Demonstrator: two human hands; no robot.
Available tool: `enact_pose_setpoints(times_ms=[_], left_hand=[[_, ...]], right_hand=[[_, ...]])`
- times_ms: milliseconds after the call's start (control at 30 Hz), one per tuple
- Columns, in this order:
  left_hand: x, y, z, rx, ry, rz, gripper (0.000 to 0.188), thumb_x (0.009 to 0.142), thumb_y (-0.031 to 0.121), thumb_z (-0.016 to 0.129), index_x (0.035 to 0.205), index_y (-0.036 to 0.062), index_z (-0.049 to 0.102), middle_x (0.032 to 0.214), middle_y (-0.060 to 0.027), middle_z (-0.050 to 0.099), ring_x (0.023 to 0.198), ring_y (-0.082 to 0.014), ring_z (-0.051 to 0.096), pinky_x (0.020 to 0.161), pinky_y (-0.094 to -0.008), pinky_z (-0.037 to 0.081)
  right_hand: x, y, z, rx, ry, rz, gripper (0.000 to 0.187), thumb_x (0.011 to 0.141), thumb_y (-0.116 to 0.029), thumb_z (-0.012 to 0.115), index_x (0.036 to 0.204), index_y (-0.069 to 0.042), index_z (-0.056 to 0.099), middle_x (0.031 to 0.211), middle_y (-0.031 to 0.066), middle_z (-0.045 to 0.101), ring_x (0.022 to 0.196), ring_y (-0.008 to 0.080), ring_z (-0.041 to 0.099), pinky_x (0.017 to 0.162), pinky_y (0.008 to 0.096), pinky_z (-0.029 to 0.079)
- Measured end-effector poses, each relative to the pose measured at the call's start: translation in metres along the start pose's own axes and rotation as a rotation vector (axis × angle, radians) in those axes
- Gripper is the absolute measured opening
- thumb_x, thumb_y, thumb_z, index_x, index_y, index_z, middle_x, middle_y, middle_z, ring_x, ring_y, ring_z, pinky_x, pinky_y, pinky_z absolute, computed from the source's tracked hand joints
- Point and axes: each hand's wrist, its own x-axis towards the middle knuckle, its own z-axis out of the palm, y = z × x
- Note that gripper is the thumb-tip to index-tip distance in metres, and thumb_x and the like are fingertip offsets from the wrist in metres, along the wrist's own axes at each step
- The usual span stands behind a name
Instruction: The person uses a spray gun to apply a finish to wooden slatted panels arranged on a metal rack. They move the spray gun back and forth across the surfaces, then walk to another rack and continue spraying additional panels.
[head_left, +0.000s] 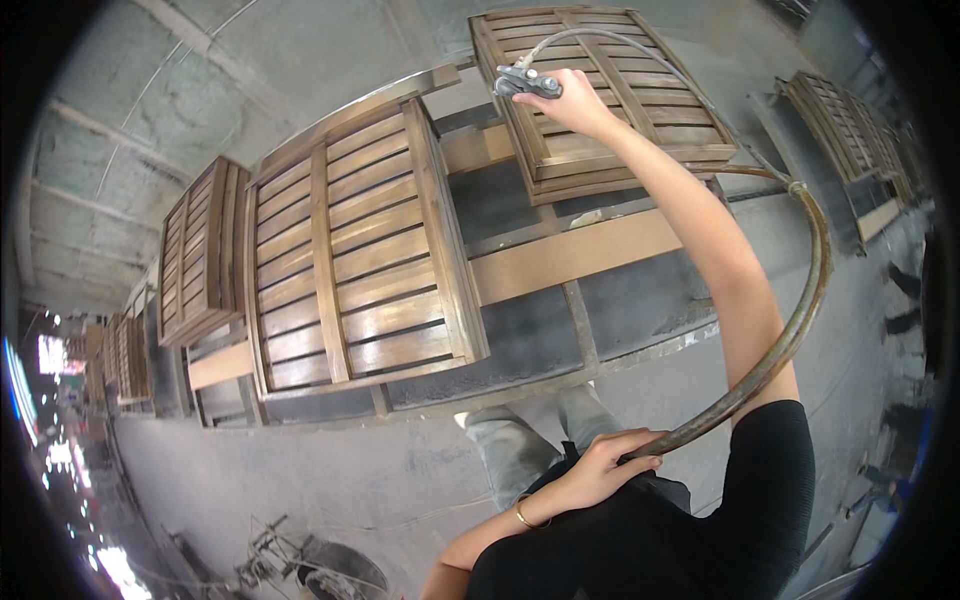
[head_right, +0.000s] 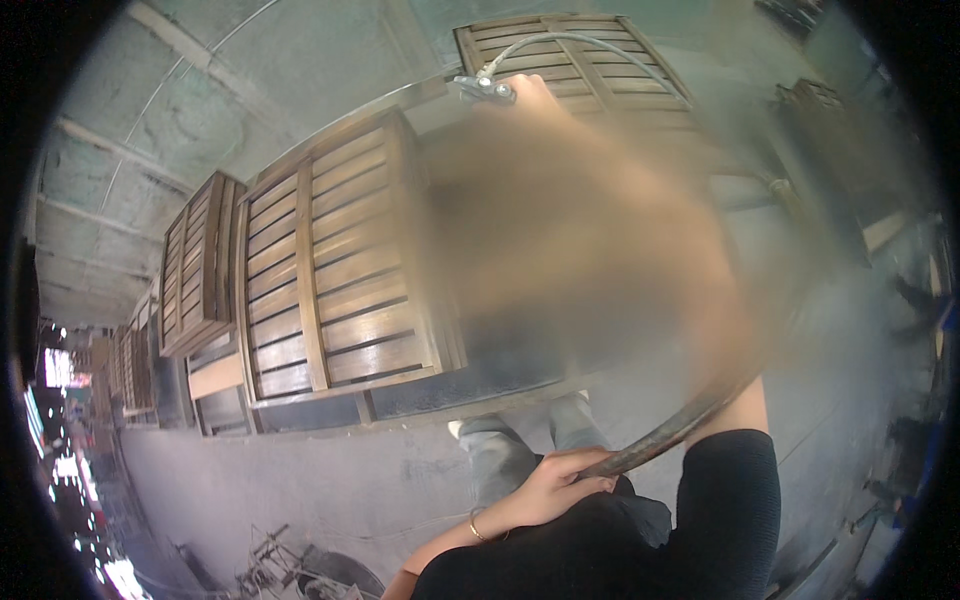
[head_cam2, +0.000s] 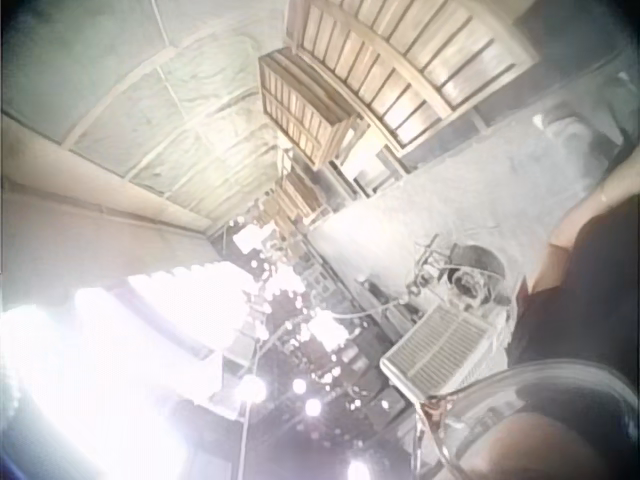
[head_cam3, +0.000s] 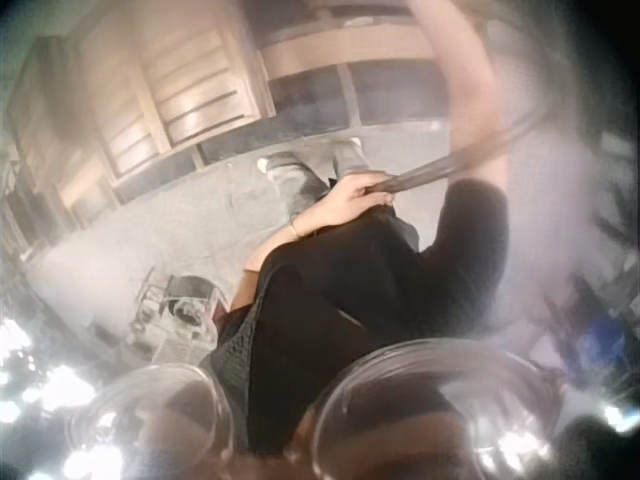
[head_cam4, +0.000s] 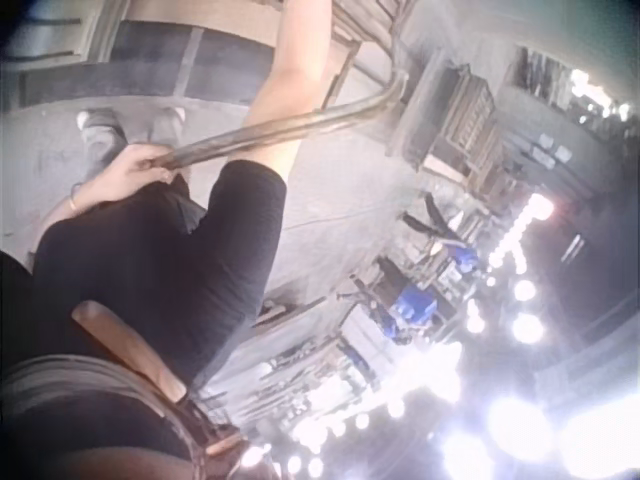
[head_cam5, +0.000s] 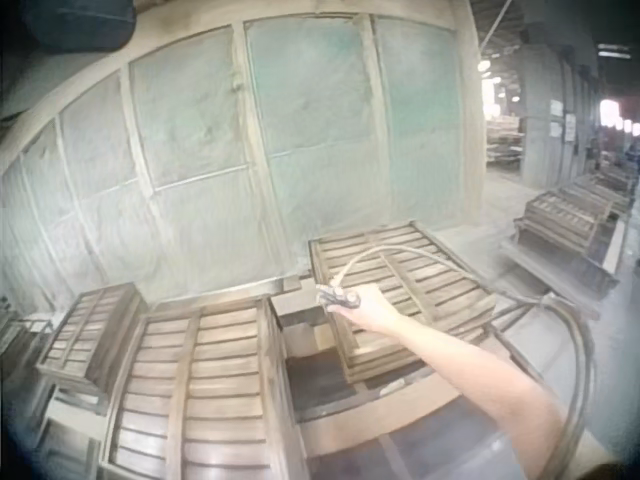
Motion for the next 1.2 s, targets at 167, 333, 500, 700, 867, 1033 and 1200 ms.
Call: enact_pose_setpoints(times_ms=[167,333,500,700,867,1033,1200], left_hand=[[0.029,-0.008,0.041,0.009,0.121,-0.030,0.033,0.089,0.004,0.062,0.121,-0.0046,0.058,0.091,-0.0132,0.064,0.080,-0.0223,0.063,0.076,-0.0327,0.050],[0.058,-0.016,0.076,0.003,0.038,0.096,0.033,0.087,0.006,0.065,0.119,-0.0012,0.061,0.097,-0.0137,0.067,0.085,-0.0256,0.065,0.076,-0.0348,0.051],[0.078,-0.023,0.101,-0.041,-0.045,0.103,0.034,0.087,0.007,0.066,0.120,-0.0004,0.061,0.101,-0.0151,0.067,0.088,-0.0280,0.065,0.079,-0.0380,0.052],[0.086,-0.023,0.109,-0.039,-0.036,0.041,0.035,0.087,0.009,0.066,0.120,0.0000,0.061,0.099,-0.0143,0.066,0.089,-0.0288,0.064,0.078,-0.0370,0.051],[0.086,-0.018,0.107,0.033,0.034,0.127,0.033,0.087,0.007,0.065,0.119,-0.0008,0.061,0.100,-0.0146,0.066,0.088,-0.0279,0.065,0.078,-0.0369,0.051],[0.087,-0.015,0.109,0.041,0.133,0.123,0.031,0.088,0.006,0.063,0.118,-0.0012,0.062,0.103,-0.0155,0.067,0.087,-0.0281,0.065,0.079,-0.0368,0.053],[0.096,-0.015,0.113,0.035,0.082,0.146,0.032,0.088,0.006,0.063,0.119,-0.0002,0.062,0.103,-0.0138,0.067,0.091,-0.0279,0.064,0.082,-0.0366,0.052]], right_hand=[[-0.016,0.034,0.019,-0.059,-0.020,-0.010,0.041,0.078,-0.038,0.077,0.094,-0.001,0.070,0.068,0.0164,0.064,0.058,0.0285,0.053,0.063,0.0372,0.047],[-0.102,0.022,-0.043,0.145,-0.329,-0.096,0.038,0.079,-0.033,0.078,0.096,0.000,0.070,0.068,0.0111,0.066,0.063,0.0141,0.057,0.063,0.0356,0.049],[-0.193,-0.013,-0.097,0.353,-0.661,0.338,0.036,0.078,-0.033,0.081,0.087,-0.001,0.071,0.060,0.0006,0.060,0.052,0.0074,0.054,0.050,0.0247,0.044],[-0.208,-0.012,-0.115,0.422,-0.878,0.450,0.040,0.075,-0.033,0.083,0.089,0.001,0.067,0.067,0.0030,0.064,0.059,0.0082,0.059,0.055,0.0256,0.048],[-0.117,0.012,-0.107,0.128,-0.358,0.269,0.064,0.075,-0.042,0.081,0.111,0.004,0.054,0.078,0.0038,0.061,0.066,0.0112,0.058,0.060,0.0272,0.049],[-0.048,0.017,-0.111,0.013,-0.185,0.005,0.036,0.083,-0.036,0.075,0.099,-0.004,0.073,0.059,-0.0025,0.055,0.054,0.0071,0.048,0.052,0.0257,0.041],[-0.103,-0.014,-0.124,0.161,-0.431,0.242,0.038,0.081,-0.037,0.077,0.098,-0.003,0.073,0.062,0.0018,0.061,0.057,0.0101,0.053,0.059,0.0265,0.046]])
